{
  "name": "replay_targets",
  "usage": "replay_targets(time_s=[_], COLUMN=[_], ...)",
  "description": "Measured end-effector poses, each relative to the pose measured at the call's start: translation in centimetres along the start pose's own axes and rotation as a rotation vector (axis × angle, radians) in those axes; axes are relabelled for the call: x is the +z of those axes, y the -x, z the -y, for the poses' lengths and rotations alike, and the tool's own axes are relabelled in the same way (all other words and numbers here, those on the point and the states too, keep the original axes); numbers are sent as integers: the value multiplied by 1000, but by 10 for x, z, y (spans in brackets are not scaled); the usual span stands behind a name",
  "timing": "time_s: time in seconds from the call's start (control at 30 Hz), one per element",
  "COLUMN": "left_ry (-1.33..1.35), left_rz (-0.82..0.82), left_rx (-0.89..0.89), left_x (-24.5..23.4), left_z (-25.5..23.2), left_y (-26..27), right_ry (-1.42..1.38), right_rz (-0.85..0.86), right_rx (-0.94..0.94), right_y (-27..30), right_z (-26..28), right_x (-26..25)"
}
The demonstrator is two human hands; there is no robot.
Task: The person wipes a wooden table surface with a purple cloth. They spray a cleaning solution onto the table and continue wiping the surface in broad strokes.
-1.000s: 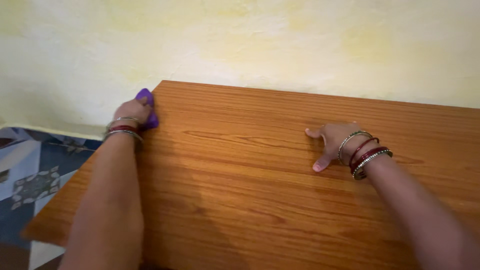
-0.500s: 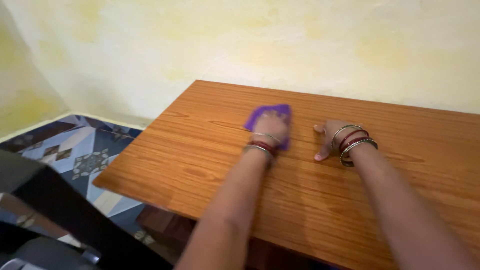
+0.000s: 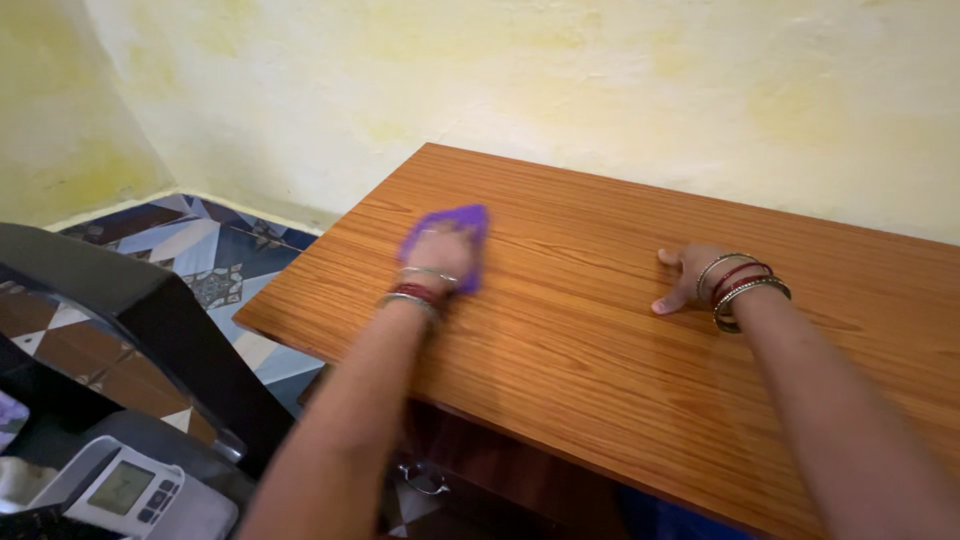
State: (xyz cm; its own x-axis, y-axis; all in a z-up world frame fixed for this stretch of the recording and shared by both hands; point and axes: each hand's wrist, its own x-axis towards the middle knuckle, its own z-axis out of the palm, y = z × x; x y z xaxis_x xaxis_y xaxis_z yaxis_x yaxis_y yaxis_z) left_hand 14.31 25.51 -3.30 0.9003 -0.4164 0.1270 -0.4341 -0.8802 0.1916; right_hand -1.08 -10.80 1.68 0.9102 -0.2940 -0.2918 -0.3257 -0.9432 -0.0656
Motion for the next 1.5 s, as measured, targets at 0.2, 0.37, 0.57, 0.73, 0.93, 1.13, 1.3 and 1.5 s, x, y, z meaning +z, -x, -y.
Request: replay_targets(time_s=[0.2, 0.37, 0.57, 0.73, 0.93, 1.13, 1.3, 1.5], left_ry=[-228, -212, -86, 55, -166, -159, -106, -220], left_rz=[-84, -185, -198, -173, -134, -176, -265, -227], left_rx=[-81, 100, 276, 313, 211, -209, -331, -100], left_x=[-22, 17, 36, 22, 19, -21, -33, -13], left_z=[116, 58, -135, -156, -34, 130, 133, 33], left_y=[30, 30, 79, 106, 83, 107, 136, 169], right_ry=[46, 28, 286, -141, 122, 159, 155, 52], right_rz=[-19, -58, -191, -70, 46, -3, -46, -115], right_rx=[-15, 81, 121, -43, -17, -36, -69, -106], right_y=[-21, 1, 53, 68, 126, 153, 152, 141], right_z=[-9, 10, 57, 85, 100, 104, 99, 86], right_x=[13, 3, -6, 18, 27, 21, 25, 37])
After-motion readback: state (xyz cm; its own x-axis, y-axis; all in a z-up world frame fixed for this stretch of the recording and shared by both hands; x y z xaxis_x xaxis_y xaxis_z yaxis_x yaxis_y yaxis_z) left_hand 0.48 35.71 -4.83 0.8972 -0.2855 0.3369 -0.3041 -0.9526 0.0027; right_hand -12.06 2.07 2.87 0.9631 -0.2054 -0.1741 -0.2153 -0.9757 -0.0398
